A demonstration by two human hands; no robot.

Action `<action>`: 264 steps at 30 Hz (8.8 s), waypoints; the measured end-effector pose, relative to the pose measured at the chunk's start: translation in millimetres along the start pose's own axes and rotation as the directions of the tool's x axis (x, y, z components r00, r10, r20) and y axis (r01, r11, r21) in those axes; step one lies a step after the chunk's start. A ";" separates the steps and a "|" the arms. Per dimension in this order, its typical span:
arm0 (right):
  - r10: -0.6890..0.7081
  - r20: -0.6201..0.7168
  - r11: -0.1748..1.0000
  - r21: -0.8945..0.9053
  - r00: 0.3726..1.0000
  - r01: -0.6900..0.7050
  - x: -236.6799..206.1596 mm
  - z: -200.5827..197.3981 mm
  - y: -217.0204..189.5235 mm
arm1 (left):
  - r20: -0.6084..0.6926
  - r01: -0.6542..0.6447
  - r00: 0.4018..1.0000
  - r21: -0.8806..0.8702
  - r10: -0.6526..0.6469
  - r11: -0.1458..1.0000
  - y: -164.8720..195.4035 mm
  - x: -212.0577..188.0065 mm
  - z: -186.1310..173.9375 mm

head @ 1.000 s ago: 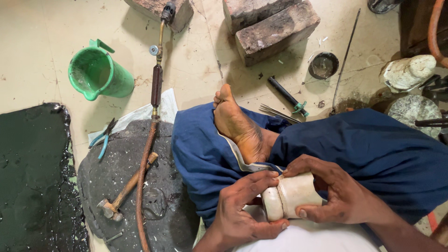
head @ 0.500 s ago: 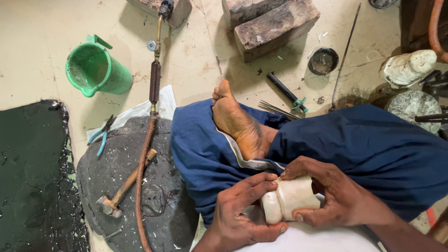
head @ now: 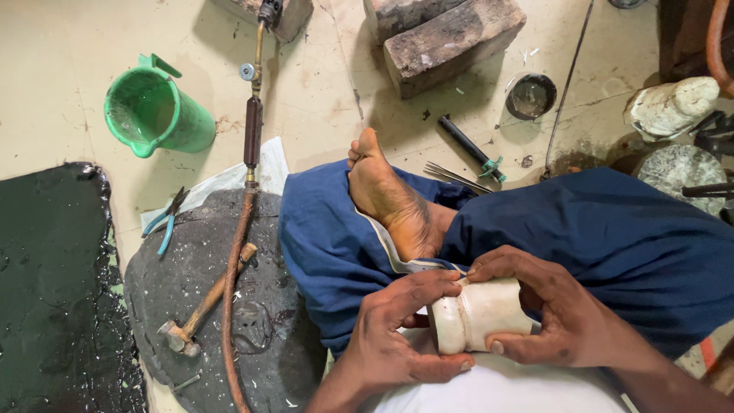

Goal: The person sits on the floor and repeatedly rubs the rim and outer surface of a small white ceramic cup with their fingers. They rotate the cup in their hands to access different areas and briefly place it on a brick before continuing to smooth it.

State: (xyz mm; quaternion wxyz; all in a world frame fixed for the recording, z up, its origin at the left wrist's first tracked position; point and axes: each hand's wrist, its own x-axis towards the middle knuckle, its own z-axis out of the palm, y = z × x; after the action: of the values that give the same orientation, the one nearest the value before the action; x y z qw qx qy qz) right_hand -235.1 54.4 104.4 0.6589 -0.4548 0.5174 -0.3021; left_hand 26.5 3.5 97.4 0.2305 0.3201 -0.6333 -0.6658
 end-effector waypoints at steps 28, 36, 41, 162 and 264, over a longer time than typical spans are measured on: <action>-0.316 0.015 0.839 -0.462 0.949 0.287 -17.4 5.5 -18.7 | -0.021 0.004 1.000 -0.210 -0.009 0.978 -3.8 -11.6 6.2; -0.358 0.036 0.838 -0.428 0.933 0.338 -19.2 3.9 -13.0 | -0.045 -0.080 0.996 -0.231 0.071 0.970 -9.1 -16.8 11.7; -0.371 0.024 0.842 -0.413 0.928 0.347 -21.0 3.6 -7.8 | -0.019 -0.070 0.998 -0.144 0.068 0.987 -6.5 -16.1 9.6; 0.174 -0.235 0.789 0.614 0.956 0.007 -28.4 -10.1 73.9 | -0.179 -0.424 0.873 0.178 0.453 0.888 39.8 23.0 -0.7; -0.207 -0.044 0.977 0.038 0.977 0.209 -20.2 0.8 16.8 | 0.069 -0.262 0.965 0.180 0.253 0.948 -5.1 8.9 1.3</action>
State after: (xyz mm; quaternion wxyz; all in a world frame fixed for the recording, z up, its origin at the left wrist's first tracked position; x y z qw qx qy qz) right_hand -241.3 78.9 97.3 0.6228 -0.4863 0.4735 -0.3891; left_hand 19.9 -1.6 91.2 0.2698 0.2400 -0.7347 -0.5744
